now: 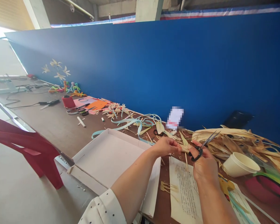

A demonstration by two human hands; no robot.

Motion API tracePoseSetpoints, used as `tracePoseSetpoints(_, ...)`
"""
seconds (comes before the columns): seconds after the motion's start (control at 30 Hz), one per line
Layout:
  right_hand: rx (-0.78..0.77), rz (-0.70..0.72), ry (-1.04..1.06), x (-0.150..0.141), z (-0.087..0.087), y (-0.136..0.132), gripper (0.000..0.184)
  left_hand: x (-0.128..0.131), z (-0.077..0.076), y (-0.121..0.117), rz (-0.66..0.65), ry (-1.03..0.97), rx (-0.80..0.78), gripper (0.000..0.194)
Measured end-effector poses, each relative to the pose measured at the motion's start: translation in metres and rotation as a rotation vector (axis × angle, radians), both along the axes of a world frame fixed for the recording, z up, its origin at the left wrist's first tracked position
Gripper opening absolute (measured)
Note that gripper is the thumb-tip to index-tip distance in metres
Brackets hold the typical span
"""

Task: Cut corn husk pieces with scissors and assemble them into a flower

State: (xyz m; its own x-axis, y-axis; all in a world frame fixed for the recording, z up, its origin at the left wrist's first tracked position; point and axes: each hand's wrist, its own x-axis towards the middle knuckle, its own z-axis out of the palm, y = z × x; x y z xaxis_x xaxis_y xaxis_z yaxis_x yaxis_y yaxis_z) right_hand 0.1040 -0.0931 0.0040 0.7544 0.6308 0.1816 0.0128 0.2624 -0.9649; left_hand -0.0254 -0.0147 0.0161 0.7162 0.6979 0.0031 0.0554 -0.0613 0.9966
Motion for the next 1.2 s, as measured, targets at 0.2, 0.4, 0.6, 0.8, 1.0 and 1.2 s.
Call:
tracePoseSetpoints(0.2,0.02,-0.162,-0.124,-0.006,0.011,-0.004,0.044,-0.004,0.003,0.001,0.03,0.005,0.007,0.022)
tracePoseSetpoints(0.4,0.19,-0.326,-0.083,-0.003,0.021,-0.006,0.041,-0.018,0.018,0.0,-0.247,0.301,0.101,0.014)
tracePoseSetpoints(0.6,0.196,-0.291,-0.039,-0.005,0.027,-0.009,0.04,-0.02,0.022,-0.006,-0.544,0.601,0.2,0.01)
tracePoseSetpoints(0.8,0.217,-0.259,0.056,-0.011,0.031,-0.011,0.039,-0.014,0.019,-0.009,-0.541,0.675,0.287,0.026)
tracePoseSetpoints(1.0,0.217,-0.242,0.066,-0.012,0.028,-0.009,0.04,0.001,0.009,-0.013,-0.328,0.551,0.729,0.019)
tracePoseSetpoints(1.2,0.182,-0.199,0.096,-0.013,0.024,-0.009,0.037,0.009,-0.003,-0.01,-0.394,0.614,0.753,0.02)
